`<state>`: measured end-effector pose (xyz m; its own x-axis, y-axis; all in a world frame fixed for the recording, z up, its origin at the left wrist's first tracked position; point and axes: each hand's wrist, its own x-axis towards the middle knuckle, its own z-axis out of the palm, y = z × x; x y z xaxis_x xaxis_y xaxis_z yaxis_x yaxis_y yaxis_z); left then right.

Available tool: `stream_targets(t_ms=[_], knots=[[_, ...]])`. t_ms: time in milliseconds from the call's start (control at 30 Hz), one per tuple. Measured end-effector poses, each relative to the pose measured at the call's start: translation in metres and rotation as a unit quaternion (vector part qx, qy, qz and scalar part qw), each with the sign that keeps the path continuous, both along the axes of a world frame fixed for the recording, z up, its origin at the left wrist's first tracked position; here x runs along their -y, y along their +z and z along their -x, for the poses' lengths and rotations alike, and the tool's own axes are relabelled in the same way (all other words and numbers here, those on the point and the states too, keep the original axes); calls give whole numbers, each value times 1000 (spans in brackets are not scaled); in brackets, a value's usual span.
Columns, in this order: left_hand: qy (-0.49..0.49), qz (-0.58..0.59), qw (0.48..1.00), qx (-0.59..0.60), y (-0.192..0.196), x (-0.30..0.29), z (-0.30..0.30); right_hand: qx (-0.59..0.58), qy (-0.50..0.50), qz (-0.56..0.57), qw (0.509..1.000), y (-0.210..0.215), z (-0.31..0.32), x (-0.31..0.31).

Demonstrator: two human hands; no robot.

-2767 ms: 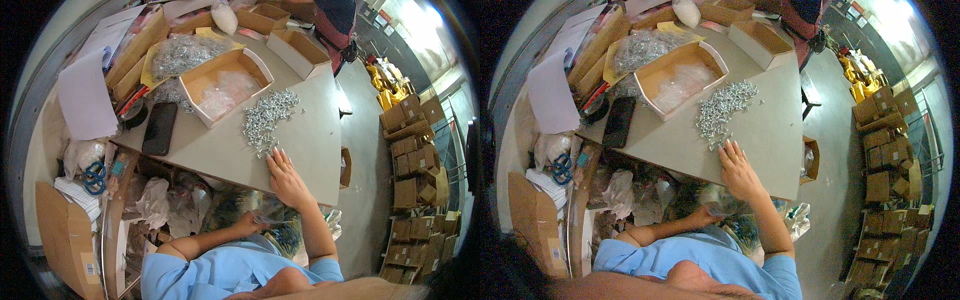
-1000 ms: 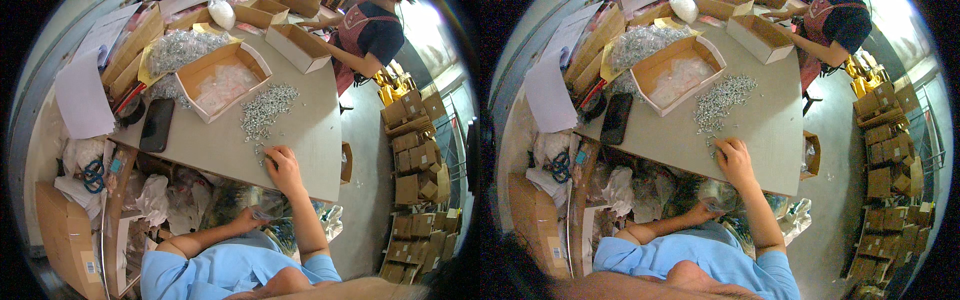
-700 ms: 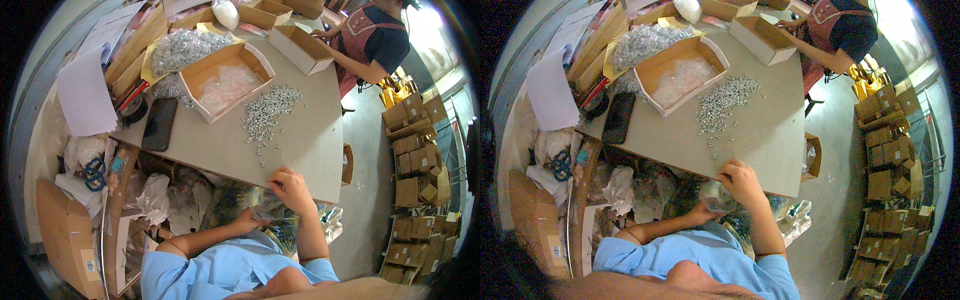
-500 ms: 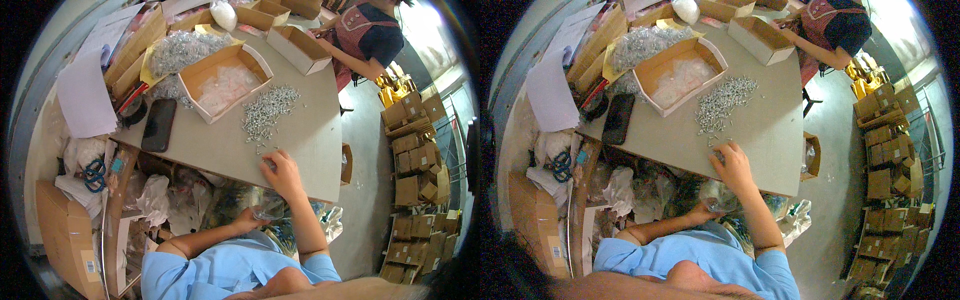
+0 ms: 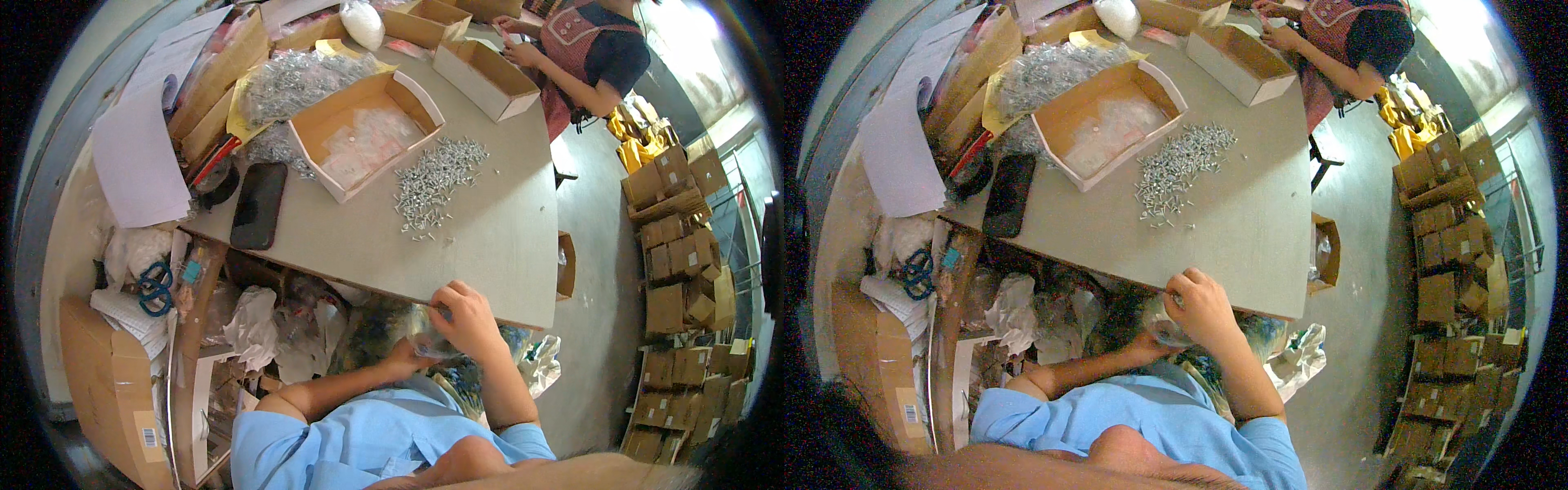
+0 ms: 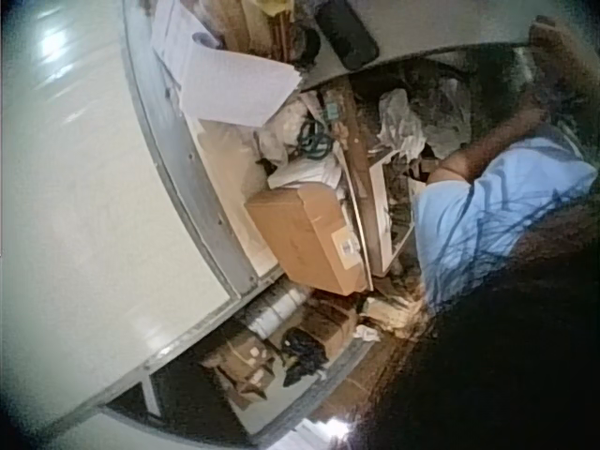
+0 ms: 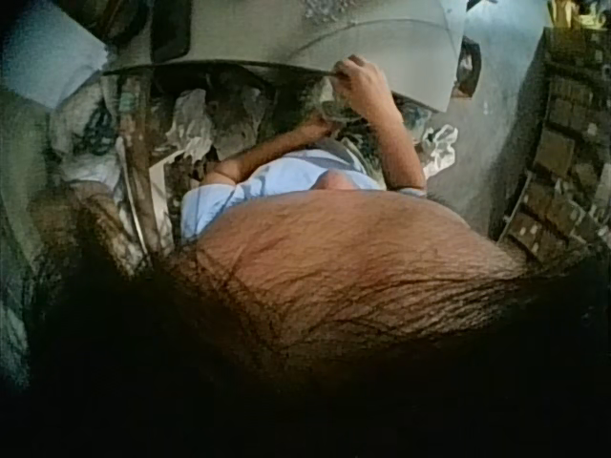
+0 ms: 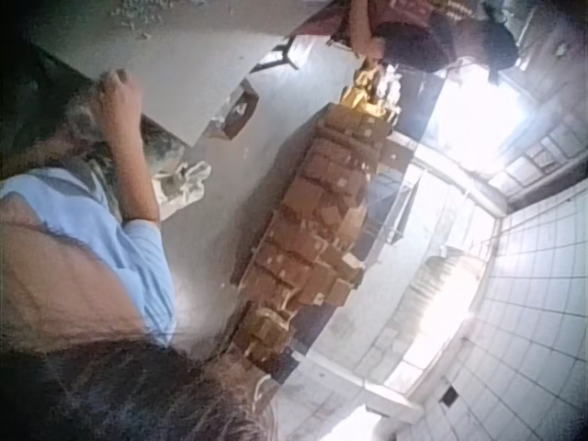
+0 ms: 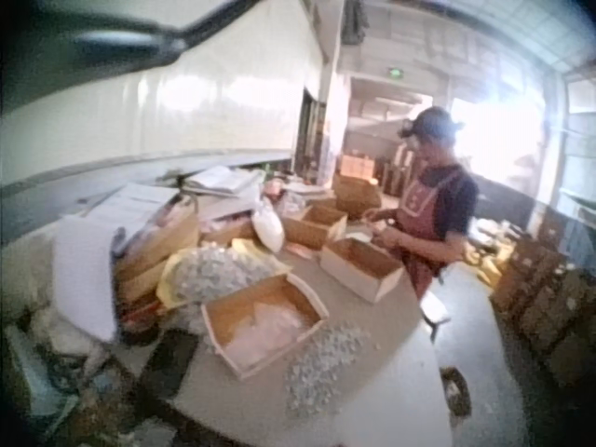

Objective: The person picks up small metal screws from a table and places them into a plastic bag.

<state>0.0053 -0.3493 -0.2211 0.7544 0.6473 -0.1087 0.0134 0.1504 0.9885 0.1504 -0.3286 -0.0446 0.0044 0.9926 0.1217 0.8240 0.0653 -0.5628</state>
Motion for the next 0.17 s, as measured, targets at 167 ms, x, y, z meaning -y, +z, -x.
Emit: stream_targets(t_ms=[167], knots=[[-50, -111, 991, -49, -9, -11, -5, -142, -41, 109, 983, 6, -10, 4]])
